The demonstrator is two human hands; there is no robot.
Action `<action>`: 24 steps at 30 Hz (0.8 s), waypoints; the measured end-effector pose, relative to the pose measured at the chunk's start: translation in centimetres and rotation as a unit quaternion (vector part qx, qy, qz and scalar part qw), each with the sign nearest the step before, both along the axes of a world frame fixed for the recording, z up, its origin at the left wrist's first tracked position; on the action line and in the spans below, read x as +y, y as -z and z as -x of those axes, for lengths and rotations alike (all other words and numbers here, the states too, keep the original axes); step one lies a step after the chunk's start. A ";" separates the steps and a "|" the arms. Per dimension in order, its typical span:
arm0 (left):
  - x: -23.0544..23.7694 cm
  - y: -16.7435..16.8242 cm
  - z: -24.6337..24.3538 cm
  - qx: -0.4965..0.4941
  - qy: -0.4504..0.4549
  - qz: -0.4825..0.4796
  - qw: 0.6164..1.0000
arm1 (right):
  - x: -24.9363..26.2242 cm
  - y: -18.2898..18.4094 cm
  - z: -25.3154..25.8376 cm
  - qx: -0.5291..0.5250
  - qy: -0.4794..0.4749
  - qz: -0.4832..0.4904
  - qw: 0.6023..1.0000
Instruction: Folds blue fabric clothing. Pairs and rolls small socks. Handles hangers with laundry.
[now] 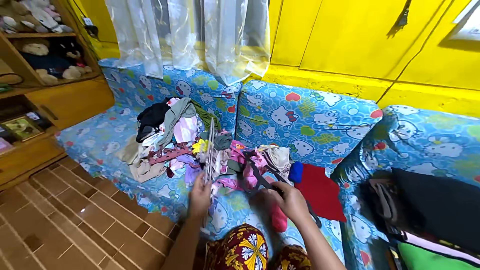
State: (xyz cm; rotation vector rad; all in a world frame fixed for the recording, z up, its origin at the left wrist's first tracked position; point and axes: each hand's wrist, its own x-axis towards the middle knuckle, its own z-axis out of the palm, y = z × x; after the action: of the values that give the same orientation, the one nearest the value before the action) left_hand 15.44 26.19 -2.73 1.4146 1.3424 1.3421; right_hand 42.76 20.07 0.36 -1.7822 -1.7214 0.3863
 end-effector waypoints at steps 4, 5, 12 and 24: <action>-0.6 -6.7 3.5 -0.069 0.005 -0.028 0.997 | -3.1 1.8 -1.8 0.060 0.012 -0.097 0.993; -1.2 -8.0 4.4 -0.082 0.010 -0.041 0.996 | -3.6 2.1 -2.2 0.068 0.015 -0.115 0.991; -7.3 -13.5 11.2 -0.127 0.050 -0.130 0.982 | -6.4 3.1 -3.2 0.101 0.005 -0.155 0.983; -14.7 -15.2 17.5 -0.125 0.074 -0.125 0.982 | -6.5 3.3 -1.6 0.136 -0.022 -0.156 0.978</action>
State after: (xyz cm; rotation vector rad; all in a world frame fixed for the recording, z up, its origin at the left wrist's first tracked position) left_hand -2.05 11.45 12.43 1.4219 0.9135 1.5699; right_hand 44.32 13.54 -2.92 -1.3998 -1.5346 0.3405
